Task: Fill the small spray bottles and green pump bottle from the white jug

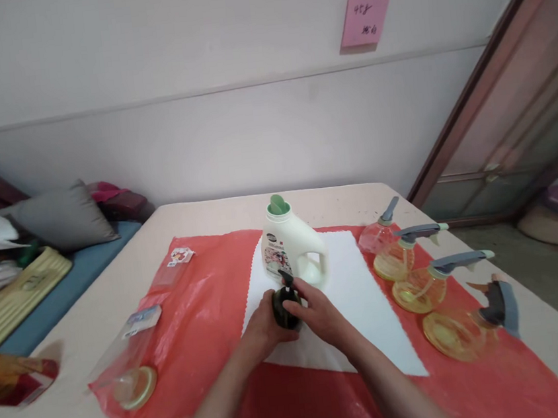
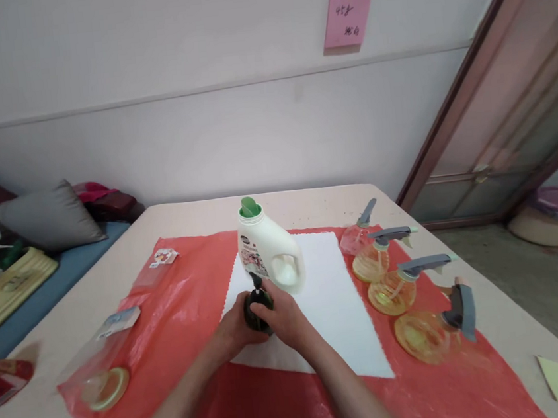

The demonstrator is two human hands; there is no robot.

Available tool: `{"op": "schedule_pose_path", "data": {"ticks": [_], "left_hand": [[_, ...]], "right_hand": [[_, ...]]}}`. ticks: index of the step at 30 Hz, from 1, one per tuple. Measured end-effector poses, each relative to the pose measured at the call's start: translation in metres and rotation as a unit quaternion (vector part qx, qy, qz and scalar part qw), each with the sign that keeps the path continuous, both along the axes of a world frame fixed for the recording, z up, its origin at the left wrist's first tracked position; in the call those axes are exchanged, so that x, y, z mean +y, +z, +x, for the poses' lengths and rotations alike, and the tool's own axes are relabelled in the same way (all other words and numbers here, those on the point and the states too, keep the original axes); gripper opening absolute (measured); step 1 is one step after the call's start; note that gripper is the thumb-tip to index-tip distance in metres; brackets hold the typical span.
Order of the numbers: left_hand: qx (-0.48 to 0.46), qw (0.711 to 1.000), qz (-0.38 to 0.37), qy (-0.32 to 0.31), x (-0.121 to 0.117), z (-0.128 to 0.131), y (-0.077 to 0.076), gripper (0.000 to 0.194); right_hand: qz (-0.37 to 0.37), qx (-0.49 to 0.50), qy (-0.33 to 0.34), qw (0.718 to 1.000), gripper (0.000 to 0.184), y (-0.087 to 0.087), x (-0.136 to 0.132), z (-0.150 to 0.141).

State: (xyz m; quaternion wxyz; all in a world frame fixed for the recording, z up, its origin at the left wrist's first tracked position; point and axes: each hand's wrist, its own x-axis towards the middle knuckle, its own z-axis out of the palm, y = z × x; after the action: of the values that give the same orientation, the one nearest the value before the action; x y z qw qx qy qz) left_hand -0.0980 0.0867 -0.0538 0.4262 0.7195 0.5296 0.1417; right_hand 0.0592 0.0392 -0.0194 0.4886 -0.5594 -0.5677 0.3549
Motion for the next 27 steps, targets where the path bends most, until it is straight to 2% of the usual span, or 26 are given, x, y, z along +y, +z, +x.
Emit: {"op": "schedule_pose_path", "data": {"ticks": [4,10,14,19,21,24,27], "left_hand": [[-0.029,0.999,0.017,0.001,-0.002,0.009,0.001,0.067],[-0.081,0.996,0.026,-0.005,-0.016,0.02,0.026,0.062],[-0.095,0.995,0.035,0.024,-0.03,0.034,0.041,0.059],[-0.059,0.995,0.068,0.046,-0.041,0.046,0.046,0.06],[-0.05,0.996,0.059,0.048,-0.041,0.048,0.051,0.06],[-0.04,0.997,0.046,0.051,-0.042,0.05,0.061,0.057],[-0.039,0.997,0.06,0.036,-0.043,0.052,0.066,0.053]], "right_hand": [[-0.007,0.039,0.02,0.999,0.035,0.0,0.005,0.0],[-0.021,0.103,0.031,0.994,0.043,0.014,0.001,0.03],[-0.004,0.136,-0.018,0.991,0.04,0.022,-0.006,0.032],[0.005,0.153,-0.124,0.98,0.042,0.023,-0.01,0.023],[0.001,0.171,-0.116,0.978,0.046,0.023,-0.013,0.024],[0.0,0.244,-0.053,0.968,0.057,0.023,-0.02,0.029],[-0.01,0.273,-0.042,0.961,0.055,0.022,-0.024,0.031]]}}
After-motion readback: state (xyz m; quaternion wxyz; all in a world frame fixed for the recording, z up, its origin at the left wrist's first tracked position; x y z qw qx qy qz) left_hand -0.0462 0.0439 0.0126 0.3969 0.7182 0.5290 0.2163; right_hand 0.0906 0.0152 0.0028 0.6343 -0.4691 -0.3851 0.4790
